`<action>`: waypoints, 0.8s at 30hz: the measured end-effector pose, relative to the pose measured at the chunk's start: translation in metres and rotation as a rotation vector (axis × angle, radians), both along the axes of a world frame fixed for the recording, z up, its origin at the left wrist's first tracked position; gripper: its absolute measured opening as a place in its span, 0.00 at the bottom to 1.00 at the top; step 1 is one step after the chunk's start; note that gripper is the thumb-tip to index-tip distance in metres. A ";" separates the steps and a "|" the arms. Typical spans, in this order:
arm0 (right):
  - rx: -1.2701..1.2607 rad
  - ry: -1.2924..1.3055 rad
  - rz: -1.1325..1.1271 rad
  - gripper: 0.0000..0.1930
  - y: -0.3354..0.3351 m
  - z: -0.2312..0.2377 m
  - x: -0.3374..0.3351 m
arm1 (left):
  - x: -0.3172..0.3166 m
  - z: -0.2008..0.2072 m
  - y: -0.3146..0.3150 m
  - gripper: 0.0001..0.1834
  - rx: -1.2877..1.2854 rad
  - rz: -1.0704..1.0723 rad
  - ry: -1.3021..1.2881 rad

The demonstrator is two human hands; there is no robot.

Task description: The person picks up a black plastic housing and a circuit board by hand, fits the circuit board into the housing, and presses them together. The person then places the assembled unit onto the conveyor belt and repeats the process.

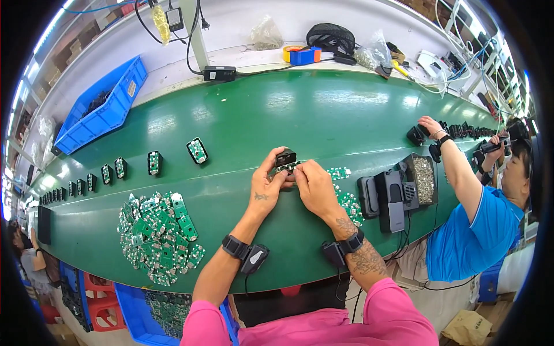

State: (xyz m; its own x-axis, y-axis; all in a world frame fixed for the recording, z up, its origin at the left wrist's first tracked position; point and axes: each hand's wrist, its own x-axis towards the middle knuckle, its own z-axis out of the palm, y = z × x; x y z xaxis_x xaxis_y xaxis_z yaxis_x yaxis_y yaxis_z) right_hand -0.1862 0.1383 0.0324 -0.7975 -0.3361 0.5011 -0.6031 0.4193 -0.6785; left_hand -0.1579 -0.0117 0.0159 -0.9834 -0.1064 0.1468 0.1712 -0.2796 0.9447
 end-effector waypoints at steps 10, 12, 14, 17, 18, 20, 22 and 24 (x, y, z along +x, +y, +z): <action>0.130 -0.089 0.072 0.08 0.011 0.002 -0.007 | 0.003 -0.004 0.005 0.25 -0.209 0.060 0.073; 0.116 -0.074 0.076 0.08 0.012 0.002 -0.007 | 0.003 -0.004 0.006 0.25 -0.219 0.058 0.072; 0.103 -0.061 0.081 0.08 0.012 0.002 -0.007 | 0.003 -0.004 0.006 0.25 -0.228 0.055 0.069; 0.114 -0.080 0.089 0.08 0.013 0.001 -0.008 | 0.004 -0.004 0.006 0.26 -0.266 0.045 0.056; 0.149 -0.078 0.085 0.08 0.014 0.000 -0.008 | 0.004 -0.004 0.006 0.26 -0.320 0.054 0.071; 0.184 -0.077 0.082 0.09 0.015 0.000 -0.008 | 0.006 0.000 0.007 0.26 -0.375 0.063 0.084; 0.212 -0.082 0.070 0.09 0.016 0.002 -0.007 | 0.009 0.005 0.010 0.26 -0.538 0.128 0.176; 0.212 -0.080 0.079 0.08 0.017 0.006 -0.007 | 0.008 0.003 0.010 0.27 -0.610 0.151 0.256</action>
State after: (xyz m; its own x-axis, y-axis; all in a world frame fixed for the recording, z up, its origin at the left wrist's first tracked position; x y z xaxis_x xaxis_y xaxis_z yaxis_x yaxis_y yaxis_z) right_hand -0.1928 0.1553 0.0385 -0.7989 -0.4900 0.3489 -0.5876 0.5115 -0.6270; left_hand -0.1501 -0.0021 0.0187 -0.8903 -0.0643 0.4507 0.4061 0.3353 0.8501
